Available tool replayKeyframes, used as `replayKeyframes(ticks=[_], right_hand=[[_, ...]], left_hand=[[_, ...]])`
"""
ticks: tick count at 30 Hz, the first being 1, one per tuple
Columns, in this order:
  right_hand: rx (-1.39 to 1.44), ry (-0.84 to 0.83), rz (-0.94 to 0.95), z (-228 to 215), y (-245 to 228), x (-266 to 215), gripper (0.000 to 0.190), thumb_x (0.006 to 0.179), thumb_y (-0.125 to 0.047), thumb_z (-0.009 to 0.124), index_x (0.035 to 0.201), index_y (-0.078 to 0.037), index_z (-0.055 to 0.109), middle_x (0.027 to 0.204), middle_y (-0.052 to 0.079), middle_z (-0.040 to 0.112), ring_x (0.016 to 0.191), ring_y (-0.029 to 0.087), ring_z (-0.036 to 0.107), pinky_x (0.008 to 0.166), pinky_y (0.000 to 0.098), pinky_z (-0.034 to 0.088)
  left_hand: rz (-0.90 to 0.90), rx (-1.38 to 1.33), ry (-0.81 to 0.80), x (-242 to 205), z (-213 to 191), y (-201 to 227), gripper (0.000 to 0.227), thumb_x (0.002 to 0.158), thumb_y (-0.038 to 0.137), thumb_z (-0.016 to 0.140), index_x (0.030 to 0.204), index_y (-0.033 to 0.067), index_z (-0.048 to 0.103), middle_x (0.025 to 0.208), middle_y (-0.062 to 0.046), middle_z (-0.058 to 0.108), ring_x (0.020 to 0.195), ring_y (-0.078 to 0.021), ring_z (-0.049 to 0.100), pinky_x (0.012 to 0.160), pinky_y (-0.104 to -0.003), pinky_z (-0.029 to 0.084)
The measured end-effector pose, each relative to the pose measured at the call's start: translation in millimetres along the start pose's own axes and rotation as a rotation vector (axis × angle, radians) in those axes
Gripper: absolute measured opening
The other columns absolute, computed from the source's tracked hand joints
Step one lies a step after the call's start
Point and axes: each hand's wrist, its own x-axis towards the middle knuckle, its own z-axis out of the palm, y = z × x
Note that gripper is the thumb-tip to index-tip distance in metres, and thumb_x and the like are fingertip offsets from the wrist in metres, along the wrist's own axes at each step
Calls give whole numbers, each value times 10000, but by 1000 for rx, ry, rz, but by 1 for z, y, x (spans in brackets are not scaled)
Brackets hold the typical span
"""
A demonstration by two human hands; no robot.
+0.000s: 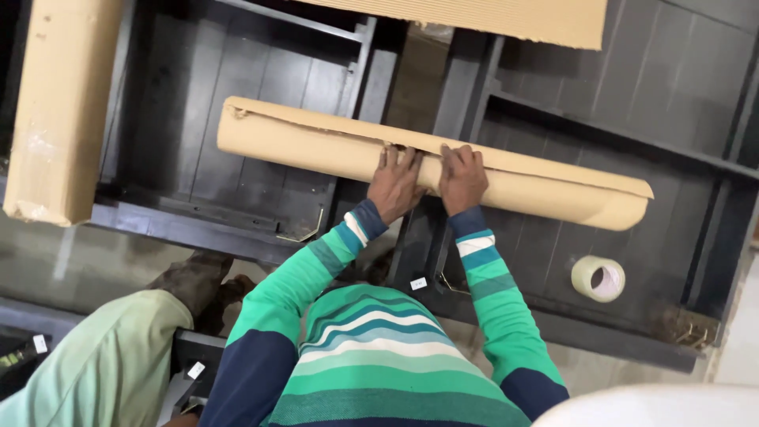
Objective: The person places a metal component onto foam and cardboard sheets, rolls the material to encase the part, and secures the wrapping with adhesive tape at several points.
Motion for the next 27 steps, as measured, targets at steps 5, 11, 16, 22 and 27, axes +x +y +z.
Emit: replayKeyframes(ticks=[5,11,16,22,27], right_hand=[[80,83,-58,2,-1,-15,301,908,-73,705,1207,-48,730,1097,95,640,1075,318,612,979,431,507],[99,128,-69,7,1,-15,294,895,-50,677,1184,-36,728,1087,98,646,1078,317,619,1039,436,508],[133,104,-38,2,11,-18,262,900,-75,708,1160,-67,739,1078,85,654,1050,307,624,990,411,516],[177,-172,-383,-39,69,-6,590,739,-374,875,1283,-213,711,1413,93,610,1329,374,527,1146,551,376],[8,-335,-342,-48,82,-6,897,618,-531,896,1449,-426,574,1572,174,436,1415,445,403,1182,631,295]], left_hand=[[16,-50,90,-5,5,-4,834,813,404,808,1414,-78,490,1394,-246,480,1304,-517,469,1128,-604,396],[10,-97,30,-8,-11,3,785,851,321,772,1494,-14,473,1518,-212,466,1308,-439,490,1124,-557,386],[152,-51,167,-7,17,-10,746,886,359,749,1495,22,482,1595,-138,433,1481,-393,403,1224,-571,261],[120,-24,118,-6,14,-12,713,898,334,735,1492,21,497,1591,-148,435,1482,-394,373,1220,-587,257],[101,-22,99,-4,12,-11,735,851,346,761,1463,27,507,1576,-150,445,1458,-399,383,1193,-592,280]])
